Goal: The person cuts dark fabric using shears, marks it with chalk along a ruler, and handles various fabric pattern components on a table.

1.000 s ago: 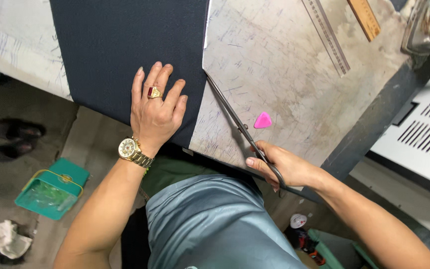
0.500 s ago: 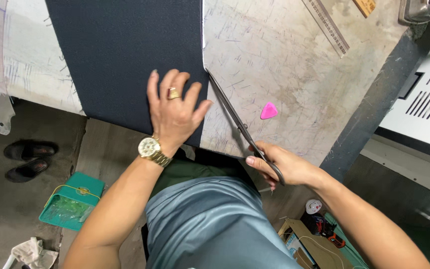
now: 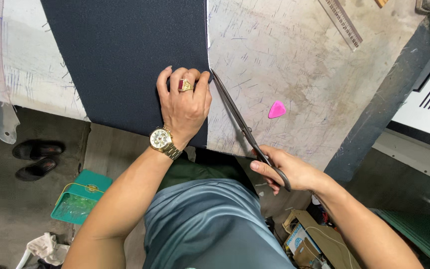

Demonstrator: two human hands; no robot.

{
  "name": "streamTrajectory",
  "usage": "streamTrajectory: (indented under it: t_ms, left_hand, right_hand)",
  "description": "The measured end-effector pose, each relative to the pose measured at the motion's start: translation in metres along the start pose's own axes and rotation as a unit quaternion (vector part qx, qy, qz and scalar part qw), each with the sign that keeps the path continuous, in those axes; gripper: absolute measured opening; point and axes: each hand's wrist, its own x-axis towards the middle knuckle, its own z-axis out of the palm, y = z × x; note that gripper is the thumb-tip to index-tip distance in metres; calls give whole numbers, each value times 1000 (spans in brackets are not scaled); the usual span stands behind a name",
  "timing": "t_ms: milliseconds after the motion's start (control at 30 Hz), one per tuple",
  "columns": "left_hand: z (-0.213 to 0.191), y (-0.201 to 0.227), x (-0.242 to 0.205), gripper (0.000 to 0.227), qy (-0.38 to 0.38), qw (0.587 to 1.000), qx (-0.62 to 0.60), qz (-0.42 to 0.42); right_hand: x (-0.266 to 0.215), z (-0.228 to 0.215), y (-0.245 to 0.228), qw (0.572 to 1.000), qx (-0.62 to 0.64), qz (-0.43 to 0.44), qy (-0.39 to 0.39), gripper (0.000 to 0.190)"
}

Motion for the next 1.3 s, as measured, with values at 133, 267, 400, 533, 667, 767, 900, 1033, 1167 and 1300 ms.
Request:
streamTrajectory:
  t_ms: [133, 267, 400, 533, 667, 767, 900, 1033, 1167, 1300]
  left_hand:
    - [-9, 3, 5, 17, 1, 1000, -20, -14]
    - [-8, 3, 5, 18, 2, 1000, -21, -21]
    - [-7, 3, 5, 18, 2, 1000, -18, -24]
    - [-8, 4, 7, 19, 4, 1000, -12, -26]
    - [-7, 3, 7, 19, 4, 999, -17, -26]
    - [-8, 3, 6, 19, 0, 999, -19, -27]
    - [-9, 4, 6, 19, 0, 999, -23, -28]
    - [-9, 4, 6, 19, 3, 999, -24, -27]
    - [-9, 4, 6, 19, 5, 999, -28, -29]
    - [-10, 2, 5, 19, 2, 999, -39, -30]
  right_hand:
    - [3, 5, 6, 1000, 4, -5, 7, 33]
    - [1, 8, -4, 1000, 20, -9, 8, 31]
    - [3, 10, 2, 1000, 23, -7, 17, 32]
    - [7, 19, 9, 999, 25, -6, 32, 36]
    - [13, 33, 17, 998, 35, -9, 45, 38]
    - [13, 43, 16, 998, 38, -7, 56, 38]
    - [13, 58, 3, 995, 50, -1, 82, 37]
    - [18, 70, 5, 994, 43, -1, 101, 37]
    - [18, 77, 2, 993, 31, 9, 113, 39]
    - [22, 82, 11, 989, 111, -15, 101, 40]
